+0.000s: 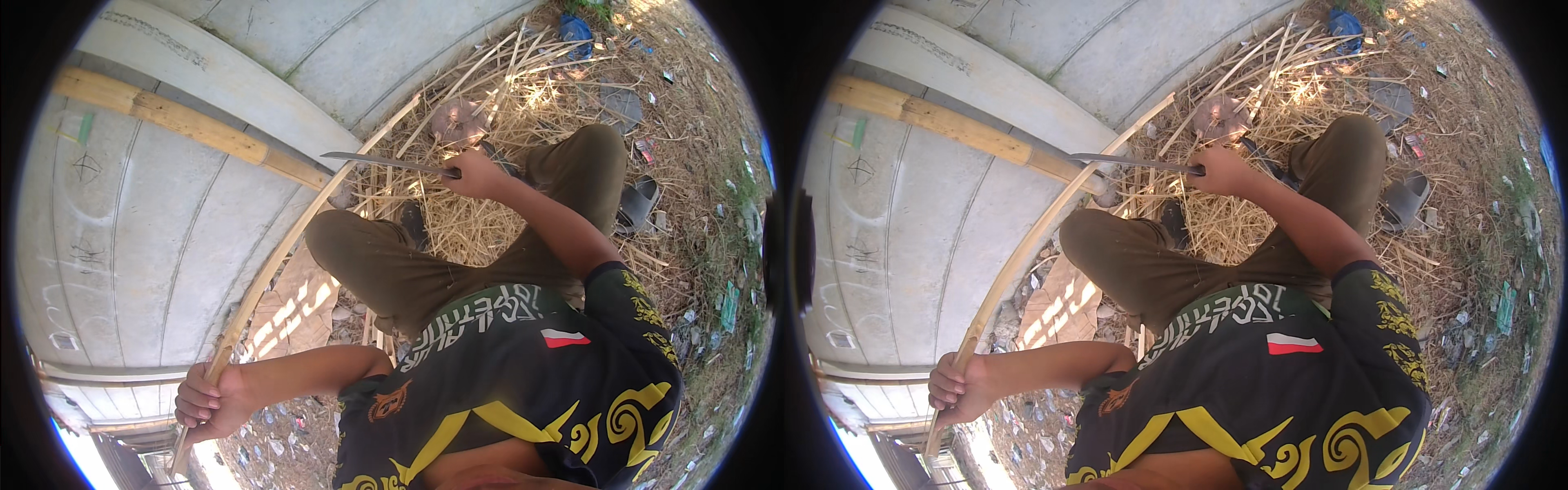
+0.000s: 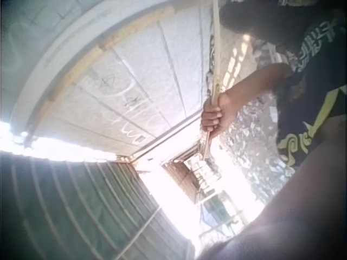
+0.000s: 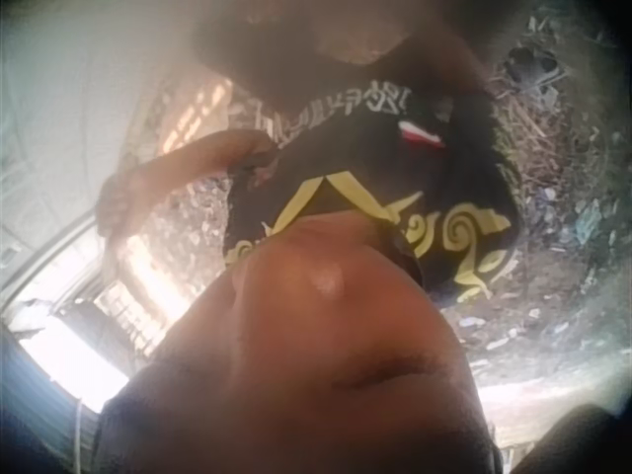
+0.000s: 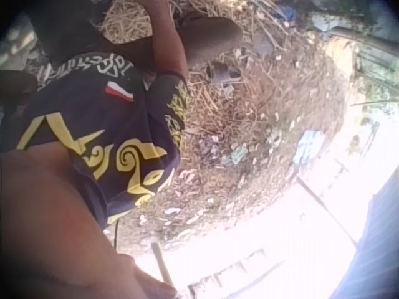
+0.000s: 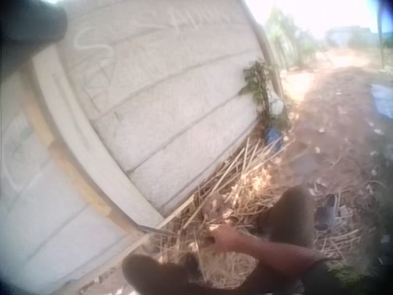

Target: The person sits on the ground and uses a knife to split a long bamboo stick into thin strips. They repeatedly shave and separate the bamboo, accumulating a pile of thin strips on the ground.

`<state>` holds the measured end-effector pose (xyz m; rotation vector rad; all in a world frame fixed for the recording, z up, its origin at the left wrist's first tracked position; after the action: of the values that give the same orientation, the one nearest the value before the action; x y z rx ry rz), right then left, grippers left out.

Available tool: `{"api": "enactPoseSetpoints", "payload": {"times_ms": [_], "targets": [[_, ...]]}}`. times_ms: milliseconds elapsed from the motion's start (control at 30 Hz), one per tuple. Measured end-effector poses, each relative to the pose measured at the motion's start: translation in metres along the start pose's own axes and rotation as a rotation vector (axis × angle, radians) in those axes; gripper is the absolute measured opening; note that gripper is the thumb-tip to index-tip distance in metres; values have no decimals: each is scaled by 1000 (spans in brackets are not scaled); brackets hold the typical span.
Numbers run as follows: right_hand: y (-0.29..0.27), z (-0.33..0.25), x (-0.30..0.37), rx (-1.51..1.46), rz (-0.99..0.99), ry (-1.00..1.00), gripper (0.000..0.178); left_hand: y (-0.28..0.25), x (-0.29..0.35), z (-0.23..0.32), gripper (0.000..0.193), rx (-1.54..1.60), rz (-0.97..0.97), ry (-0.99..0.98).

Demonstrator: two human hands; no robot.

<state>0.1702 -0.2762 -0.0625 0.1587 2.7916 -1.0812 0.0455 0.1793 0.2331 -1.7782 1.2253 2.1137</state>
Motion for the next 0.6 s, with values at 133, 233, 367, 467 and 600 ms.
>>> {"api": "enactPoseSetpoints", "payload": {"times_ms": [133, 233, 367, 467, 600], "targets": [[13, 34, -16, -7, -19, 119, 35, 16, -3, 9, 50, -13, -176, 14], [29, 97, -26, -28, 7, 405, 39, 15, -6, 25, 50, 21, -151, 39], [42, 149, -16, -624, 129, 762, 46, 4, -5, 32, 50, 159, -33, 9], [36, 109, -18, -1139, 226, 784, 52, -12, -6, 41, 49, 109, 10, -3], [4, 80, -25, -1503, 371, 697, 61, -15, 4, -5, 46, 108, 171, -51]]}}
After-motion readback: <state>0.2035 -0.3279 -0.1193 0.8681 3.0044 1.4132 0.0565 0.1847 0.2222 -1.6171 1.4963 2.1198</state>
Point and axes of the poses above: each hand's wrist, its own x-axis away from the middle knuckle, its own y-axis out of the palm, z = x × y, the point moved 5 cm from there along -x, towards the middle knuckle
